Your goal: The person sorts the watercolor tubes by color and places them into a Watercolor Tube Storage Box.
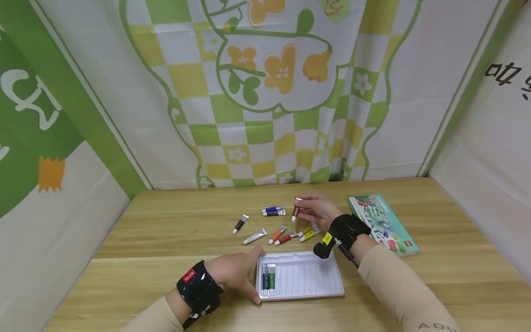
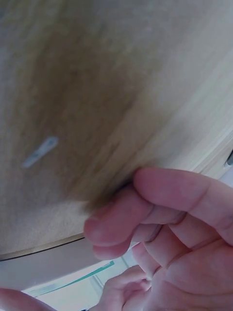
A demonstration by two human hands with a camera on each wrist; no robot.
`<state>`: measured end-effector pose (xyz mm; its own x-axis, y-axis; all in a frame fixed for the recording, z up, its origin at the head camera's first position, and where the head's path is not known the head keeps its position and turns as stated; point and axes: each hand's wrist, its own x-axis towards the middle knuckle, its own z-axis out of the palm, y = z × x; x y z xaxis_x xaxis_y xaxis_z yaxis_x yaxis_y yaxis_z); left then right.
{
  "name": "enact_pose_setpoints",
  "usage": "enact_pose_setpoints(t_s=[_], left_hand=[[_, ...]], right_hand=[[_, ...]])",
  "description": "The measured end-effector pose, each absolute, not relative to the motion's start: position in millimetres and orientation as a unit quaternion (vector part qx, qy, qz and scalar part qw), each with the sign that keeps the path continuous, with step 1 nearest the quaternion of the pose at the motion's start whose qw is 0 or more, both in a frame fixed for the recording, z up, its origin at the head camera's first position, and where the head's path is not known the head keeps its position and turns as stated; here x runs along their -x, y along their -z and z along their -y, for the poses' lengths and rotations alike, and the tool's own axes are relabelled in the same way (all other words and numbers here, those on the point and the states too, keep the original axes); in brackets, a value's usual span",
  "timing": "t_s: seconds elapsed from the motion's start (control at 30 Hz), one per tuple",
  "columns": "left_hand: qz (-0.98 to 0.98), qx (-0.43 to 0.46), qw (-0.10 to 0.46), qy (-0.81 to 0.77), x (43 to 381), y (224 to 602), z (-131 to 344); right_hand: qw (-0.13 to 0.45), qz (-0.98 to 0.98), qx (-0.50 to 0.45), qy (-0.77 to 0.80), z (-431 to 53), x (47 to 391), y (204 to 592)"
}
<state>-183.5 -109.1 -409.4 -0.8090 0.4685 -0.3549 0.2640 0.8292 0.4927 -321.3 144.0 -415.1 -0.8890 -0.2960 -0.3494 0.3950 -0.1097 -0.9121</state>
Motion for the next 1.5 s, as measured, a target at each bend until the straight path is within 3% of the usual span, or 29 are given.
enact_pose_setpoints(t_s=[0.47, 0.87, 1.5], left_hand=[[-0.923, -0.200, 0.239, -0.225, 186, 412, 108], [-0.917, -0.212, 0.244, -0.234, 190, 413, 107], [-0.916, -0.207, 0.250, -0.235, 192, 415, 107]], right_hand=[[0.262, -0.631, -0.024, 0.730, -158, 264, 406], [0.279, -0.640, -0.014, 0.716, -148, 224, 424], [0.274, -0.716, 0.068, 0.638, -123, 203, 435]])
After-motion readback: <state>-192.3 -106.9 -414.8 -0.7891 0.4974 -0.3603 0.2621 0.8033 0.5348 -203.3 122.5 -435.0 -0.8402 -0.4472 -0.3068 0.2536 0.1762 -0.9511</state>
